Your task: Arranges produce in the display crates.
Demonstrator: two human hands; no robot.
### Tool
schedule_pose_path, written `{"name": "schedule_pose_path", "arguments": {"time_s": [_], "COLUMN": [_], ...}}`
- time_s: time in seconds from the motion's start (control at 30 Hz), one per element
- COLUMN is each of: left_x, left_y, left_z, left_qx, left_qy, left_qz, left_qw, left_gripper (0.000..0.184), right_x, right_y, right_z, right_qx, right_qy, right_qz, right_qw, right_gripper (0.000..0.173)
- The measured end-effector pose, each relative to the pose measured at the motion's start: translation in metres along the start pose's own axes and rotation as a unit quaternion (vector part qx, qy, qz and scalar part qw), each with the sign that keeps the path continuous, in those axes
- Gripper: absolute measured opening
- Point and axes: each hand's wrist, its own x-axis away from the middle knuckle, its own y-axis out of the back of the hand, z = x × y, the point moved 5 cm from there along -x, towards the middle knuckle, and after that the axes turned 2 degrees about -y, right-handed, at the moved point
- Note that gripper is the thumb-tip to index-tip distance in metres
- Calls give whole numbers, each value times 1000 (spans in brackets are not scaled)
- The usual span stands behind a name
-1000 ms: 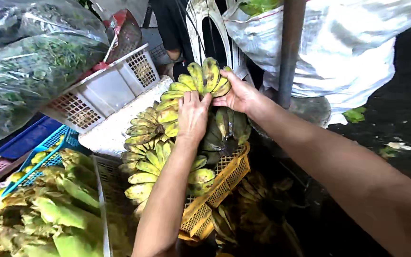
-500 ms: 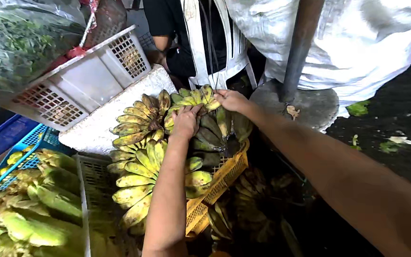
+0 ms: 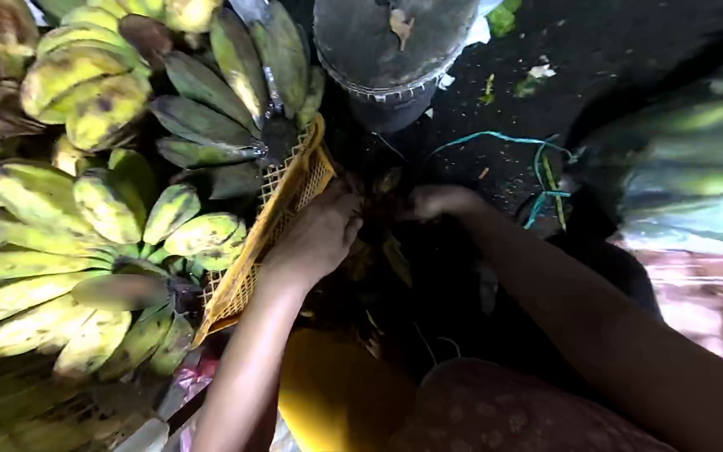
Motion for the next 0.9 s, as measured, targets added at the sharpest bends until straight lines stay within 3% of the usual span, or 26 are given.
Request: {"name": "schedule_pose_path", "arguments": {"time_s": [0.1,0.17,0.23,0.27,0.33,0.4,0.5,0.6,0.67,0.73,0.83,0.9], "left_x": [-35,-32,-29,-29,-31,-33,-37,-47,-56,-67,-79,-85], "left_y": [-97,-137,-157,-155,-152,-152,-149,-128,-118,-119,-153,-186], "left_z": [42,47,37,34,38,45,57,54,39,16,-7,-11], "left_qx": [-8,4,7,9,18,25,57,91,111,129,105,98], "left_qy": [167,221,214,203,176,177,211,233,180,85,-19,-46], "left_qz": [216,267,299,305,311,327,313,200,104,70,150,201], "left_qw": [962,938,930,930,934,928,924,947,972,985,983,974], "left_gripper": [46,49,55,55,55,55,47,34,31,32,43,60], "right_x": [-36,-28,-21,-23,-37,-46,-45,-34,-19,0,18,12], "right_y": [-53,-63,-66,-71,-82,-87,-88,-87,-90,-87,-76,-69], "right_z": [-41,-39,-31,-28,-21,-11,-7,-16,-24,-31,-48,-70], "right_qx": [-116,-269,-373,-391,-369,-337,-330,-351,-368,-356,-293,-258], "right_qy": [-43,-73,-82,-74,-52,-81,-123,-101,-83,-77,-137,-149], "right_qz": [3,-4,3,-18,-72,-117,-130,-151,-170,-184,-177,-161], "right_qw": [992,960,924,917,925,931,927,919,910,913,930,941], "right_gripper": [69,71,69,71,94,110,107,101,96,94,98,92]}}
